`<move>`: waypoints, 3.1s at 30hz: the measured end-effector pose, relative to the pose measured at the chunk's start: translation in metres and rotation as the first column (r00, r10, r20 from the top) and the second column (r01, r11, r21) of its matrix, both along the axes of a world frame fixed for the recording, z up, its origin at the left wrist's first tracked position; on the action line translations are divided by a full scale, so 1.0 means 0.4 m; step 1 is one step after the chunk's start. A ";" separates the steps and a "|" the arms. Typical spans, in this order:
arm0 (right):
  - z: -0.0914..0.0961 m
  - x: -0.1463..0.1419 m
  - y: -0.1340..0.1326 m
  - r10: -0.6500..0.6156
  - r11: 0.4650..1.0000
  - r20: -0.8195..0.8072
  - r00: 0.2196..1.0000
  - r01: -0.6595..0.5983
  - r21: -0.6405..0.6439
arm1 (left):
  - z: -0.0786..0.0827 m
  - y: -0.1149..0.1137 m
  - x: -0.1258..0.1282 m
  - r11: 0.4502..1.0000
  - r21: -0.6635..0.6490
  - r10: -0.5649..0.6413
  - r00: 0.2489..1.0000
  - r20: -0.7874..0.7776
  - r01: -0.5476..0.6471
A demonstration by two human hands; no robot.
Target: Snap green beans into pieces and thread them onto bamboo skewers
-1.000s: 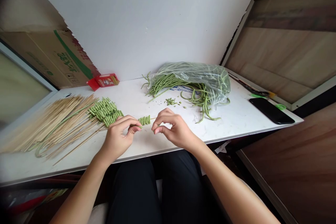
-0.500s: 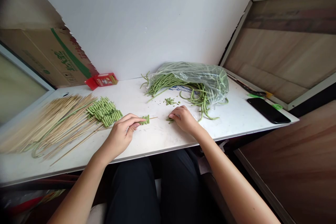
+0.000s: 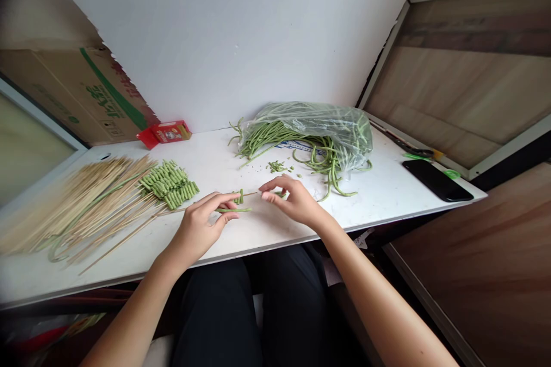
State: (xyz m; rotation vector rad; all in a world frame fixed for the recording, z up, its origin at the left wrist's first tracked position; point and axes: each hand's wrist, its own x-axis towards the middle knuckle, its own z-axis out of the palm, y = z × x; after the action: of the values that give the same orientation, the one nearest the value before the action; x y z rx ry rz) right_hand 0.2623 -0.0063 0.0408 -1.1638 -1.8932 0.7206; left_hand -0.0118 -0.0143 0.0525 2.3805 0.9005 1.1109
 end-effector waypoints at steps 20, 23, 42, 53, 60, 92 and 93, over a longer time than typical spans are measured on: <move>0.021 -0.116 -0.059 0.101 0.967 0.028 0.994 -0.105 0.231 | -0.016 -0.010 0.020 0.990 0.139 0.028 0.996 -0.082 -0.016; 0.018 -0.123 -0.063 0.141 0.964 0.046 0.989 -0.148 0.221 | -0.019 -0.011 0.024 0.993 0.114 -0.006 0.998 -0.059 0.012; -0.097 0.075 0.071 -0.265 0.944 0.195 0.944 0.213 0.251 | -0.015 0.019 -0.013 0.988 -0.146 -0.053 0.999 0.008 0.054; -0.055 0.122 0.052 -0.089 0.996 0.278 0.956 0.087 0.018 | -0.021 0.019 -0.013 0.973 -0.223 -0.081 0.993 -0.087 0.060; -0.056 0.097 0.058 -0.040 0.986 0.275 0.961 -0.006 0.164 | -0.016 0.015 -0.008 0.973 -0.222 -0.096 0.988 -0.122 0.067; -0.052 0.042 0.037 -0.167 0.984 0.089 0.982 0.161 0.074 | -0.022 0.010 -0.006 0.983 -0.186 -0.019 0.995 -0.094 0.001; -0.043 0.029 0.030 -0.163 0.986 0.055 0.985 0.160 0.044 | -0.023 0.008 -0.006 0.983 -0.181 -0.017 0.996 -0.091 0.000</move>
State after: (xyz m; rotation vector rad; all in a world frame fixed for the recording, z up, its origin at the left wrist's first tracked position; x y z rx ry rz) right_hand 0.2739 0.0057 0.0237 -1.3090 -1.8272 0.5638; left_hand -0.0143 -0.0109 0.0432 2.2992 0.9769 0.8814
